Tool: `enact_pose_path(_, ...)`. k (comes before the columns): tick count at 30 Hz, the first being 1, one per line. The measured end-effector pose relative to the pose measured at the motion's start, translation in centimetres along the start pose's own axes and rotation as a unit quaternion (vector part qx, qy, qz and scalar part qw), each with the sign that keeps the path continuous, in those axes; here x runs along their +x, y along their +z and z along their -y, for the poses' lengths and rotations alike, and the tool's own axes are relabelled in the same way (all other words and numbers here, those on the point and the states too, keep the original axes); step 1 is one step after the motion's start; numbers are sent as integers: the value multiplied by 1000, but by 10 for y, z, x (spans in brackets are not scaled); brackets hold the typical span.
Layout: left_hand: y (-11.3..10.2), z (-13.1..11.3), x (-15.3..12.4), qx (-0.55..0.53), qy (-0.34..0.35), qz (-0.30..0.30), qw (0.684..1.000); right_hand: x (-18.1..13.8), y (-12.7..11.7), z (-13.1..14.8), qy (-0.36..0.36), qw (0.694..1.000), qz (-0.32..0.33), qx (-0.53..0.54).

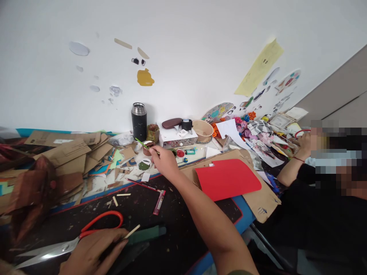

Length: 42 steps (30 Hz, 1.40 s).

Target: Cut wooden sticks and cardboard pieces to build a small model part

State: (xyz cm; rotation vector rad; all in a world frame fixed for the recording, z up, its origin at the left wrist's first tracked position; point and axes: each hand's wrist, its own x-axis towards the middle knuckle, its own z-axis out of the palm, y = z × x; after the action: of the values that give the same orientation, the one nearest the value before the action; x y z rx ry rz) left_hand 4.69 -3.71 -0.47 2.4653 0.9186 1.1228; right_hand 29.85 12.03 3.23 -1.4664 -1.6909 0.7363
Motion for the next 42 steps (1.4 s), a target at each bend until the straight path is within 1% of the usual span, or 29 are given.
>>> enact_pose_path(7,0,0,2,-2,8,-12,1000,-6,-3,-1,23,1000,-5,19)
enact_pose_path(11,-1,-1,3,-10,6,1,1000,-15,-6,0,27,998,-7,58)
enact_pose_path(15,2,1,-2,-4,-3,0,1000,-22,-18,-1,39,990,-62,117)
enact_pose_path(18,4,2,-6,-3,-7,2,1000,-24,-32,-5,52,983,-117,133)
enact_pose_path(21,4,3,-7,-8,-9,6,1000,-27,-45,-9,64,978,-146,136)
enact_pose_path(24,3,3,-6,-14,-6,8,1000,-31,-51,-15,61,981,-148,112)
enact_pose_path(26,3,3,-5,-12,-6,6,1000,-35,-53,-19,53,987,-128,76)
enact_pose_path(29,3,3,-4,-6,-1,3,1000,-43,-52,-27,35,994,-100,-6)
enact_pose_path(32,4,3,-5,-1,1,3,1000,-48,-51,-34,29,991,-89,-92)
enact_pose_path(35,4,3,-5,2,-3,9,1000,-48,-50,-39,37,986,-72,-148)
enact_pose_path(38,3,2,-4,5,-5,11,1000,-44,-48,-43,38,982,-78,-170)
enact_pose_path(42,3,2,-5,8,-4,12,1000,-39,-48,-47,21,981,-108,-158)
